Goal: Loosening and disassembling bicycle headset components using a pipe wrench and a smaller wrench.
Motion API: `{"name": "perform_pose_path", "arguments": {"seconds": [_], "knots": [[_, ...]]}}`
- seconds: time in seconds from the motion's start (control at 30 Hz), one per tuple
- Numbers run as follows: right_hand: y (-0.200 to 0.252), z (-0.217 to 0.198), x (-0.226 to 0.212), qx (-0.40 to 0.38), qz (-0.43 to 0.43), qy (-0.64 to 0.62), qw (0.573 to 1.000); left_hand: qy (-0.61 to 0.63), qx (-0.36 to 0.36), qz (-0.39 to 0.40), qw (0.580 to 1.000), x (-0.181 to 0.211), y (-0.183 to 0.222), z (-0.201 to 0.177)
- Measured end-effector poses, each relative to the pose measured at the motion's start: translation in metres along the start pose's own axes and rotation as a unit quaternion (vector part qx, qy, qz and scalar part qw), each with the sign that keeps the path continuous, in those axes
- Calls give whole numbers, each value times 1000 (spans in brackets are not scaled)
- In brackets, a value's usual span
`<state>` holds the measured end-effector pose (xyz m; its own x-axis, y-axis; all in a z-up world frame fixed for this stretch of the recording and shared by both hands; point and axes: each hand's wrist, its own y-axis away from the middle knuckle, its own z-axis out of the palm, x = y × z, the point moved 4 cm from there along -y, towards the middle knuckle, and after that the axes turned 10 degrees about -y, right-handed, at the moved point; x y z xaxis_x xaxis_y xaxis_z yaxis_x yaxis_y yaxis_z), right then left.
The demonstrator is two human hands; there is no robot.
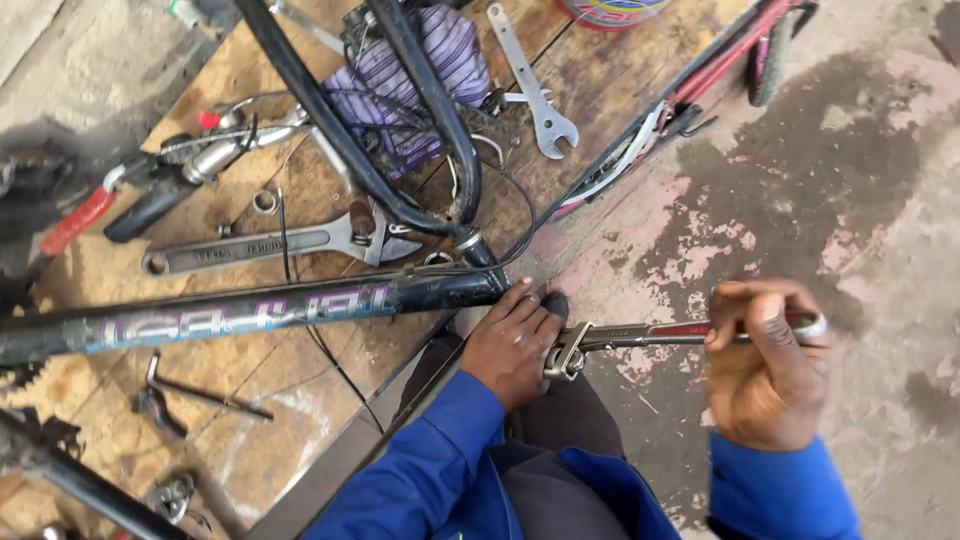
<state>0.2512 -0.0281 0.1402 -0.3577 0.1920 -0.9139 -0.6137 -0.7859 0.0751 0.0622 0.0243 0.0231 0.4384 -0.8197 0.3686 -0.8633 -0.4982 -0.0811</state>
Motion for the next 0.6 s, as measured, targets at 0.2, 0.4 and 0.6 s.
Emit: {"name": "perform_pose_path", "arguments": {"seconds": [0.2,0.4,0.6], "knots": [[40,39,7,97,-110,22,989,-7,-16,111,994,-17,1,-4],[86,68,5,53,-187,83,977,-58,-56,128,989,-22,7,-7],[125,68,18,102,-257,91,957,-30,33,145,988,-24,6,-6]]}}
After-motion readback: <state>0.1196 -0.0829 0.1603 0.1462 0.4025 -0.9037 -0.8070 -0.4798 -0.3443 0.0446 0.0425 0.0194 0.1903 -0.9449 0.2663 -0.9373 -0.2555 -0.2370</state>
